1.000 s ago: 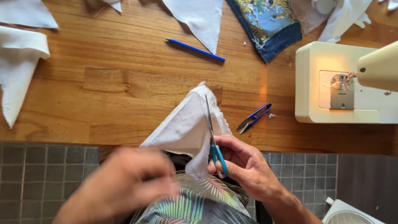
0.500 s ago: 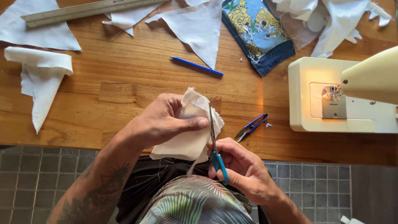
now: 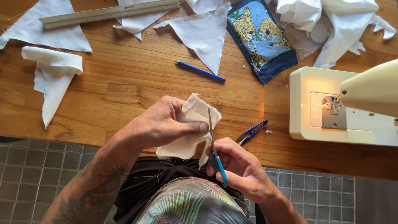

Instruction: The person marks a white fabric piece with a ruler and a blue pen, then cuts the fabric into triangular shapes using scissors. The person handles the fabric and tools on a wooden table.

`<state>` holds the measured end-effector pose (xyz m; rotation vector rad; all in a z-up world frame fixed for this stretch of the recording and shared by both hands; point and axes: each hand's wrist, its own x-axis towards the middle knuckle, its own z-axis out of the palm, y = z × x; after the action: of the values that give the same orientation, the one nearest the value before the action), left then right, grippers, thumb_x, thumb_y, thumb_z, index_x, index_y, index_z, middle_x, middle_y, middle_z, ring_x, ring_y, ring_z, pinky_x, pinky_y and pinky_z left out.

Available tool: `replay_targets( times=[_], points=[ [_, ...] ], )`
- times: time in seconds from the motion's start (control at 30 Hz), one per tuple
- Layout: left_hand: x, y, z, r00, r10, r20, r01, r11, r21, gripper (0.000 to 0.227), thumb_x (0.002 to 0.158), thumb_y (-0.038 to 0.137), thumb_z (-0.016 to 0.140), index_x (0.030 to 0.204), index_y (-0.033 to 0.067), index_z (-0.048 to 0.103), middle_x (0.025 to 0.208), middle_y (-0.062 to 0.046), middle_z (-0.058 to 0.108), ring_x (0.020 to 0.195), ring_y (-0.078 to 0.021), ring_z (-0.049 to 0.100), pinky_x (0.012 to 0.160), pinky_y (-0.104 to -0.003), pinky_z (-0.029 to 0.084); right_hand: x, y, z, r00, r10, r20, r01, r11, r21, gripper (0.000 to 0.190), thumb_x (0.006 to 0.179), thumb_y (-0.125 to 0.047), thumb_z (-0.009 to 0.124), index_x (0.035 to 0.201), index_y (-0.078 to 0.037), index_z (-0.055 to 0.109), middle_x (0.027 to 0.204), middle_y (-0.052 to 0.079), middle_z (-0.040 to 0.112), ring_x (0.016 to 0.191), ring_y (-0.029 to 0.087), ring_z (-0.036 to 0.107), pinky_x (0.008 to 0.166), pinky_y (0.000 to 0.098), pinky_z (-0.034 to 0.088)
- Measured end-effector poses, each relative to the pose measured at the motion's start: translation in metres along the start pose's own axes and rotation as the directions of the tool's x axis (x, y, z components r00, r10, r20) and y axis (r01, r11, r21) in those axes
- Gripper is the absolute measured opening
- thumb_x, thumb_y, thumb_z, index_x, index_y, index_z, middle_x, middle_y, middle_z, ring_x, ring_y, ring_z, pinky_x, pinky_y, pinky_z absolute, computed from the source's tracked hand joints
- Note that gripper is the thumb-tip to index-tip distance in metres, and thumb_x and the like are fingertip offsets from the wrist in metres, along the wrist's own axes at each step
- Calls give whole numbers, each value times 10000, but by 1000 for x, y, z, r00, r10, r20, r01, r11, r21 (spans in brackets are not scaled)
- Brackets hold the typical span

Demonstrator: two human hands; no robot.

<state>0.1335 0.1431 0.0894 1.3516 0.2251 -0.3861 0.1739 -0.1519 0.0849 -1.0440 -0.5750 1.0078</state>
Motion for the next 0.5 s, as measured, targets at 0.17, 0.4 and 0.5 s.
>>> replay_targets(
  times=[0.17,0.4,0.5],
  points=[
    [1,5,4,1000,7,-8,-6,1000,28,373,1020,274,911,750,170,676,690,93,595,584,-46,508,499,-291,378,6,0,-3,999,-53,10,53,999,11,595,1111,-181,839,1569,108,592,1395,174,583,1046,258,713,961,393,611],
    [5,7,1,999,-8,33,7,1000,24,374,1027,262,916,762,178,666,693,110,553,577,-28,457,494,-268,326,13,-2,-5,997,-75,16,74,997,32,582,1105,-141,839,1577,102,599,1395,175,590,1064,252,731,991,403,622],
    [6,14,3,999,-34,21,32,995,93,526,1017,298,926,680,221,529,645,111,495,544,-27,423,472,-284,290,13,1,-10,997,-76,1,76,996,40,586,1100,-128,833,1583,102,595,1414,182,583,1050,256,732,1001,406,626]
  ],
)
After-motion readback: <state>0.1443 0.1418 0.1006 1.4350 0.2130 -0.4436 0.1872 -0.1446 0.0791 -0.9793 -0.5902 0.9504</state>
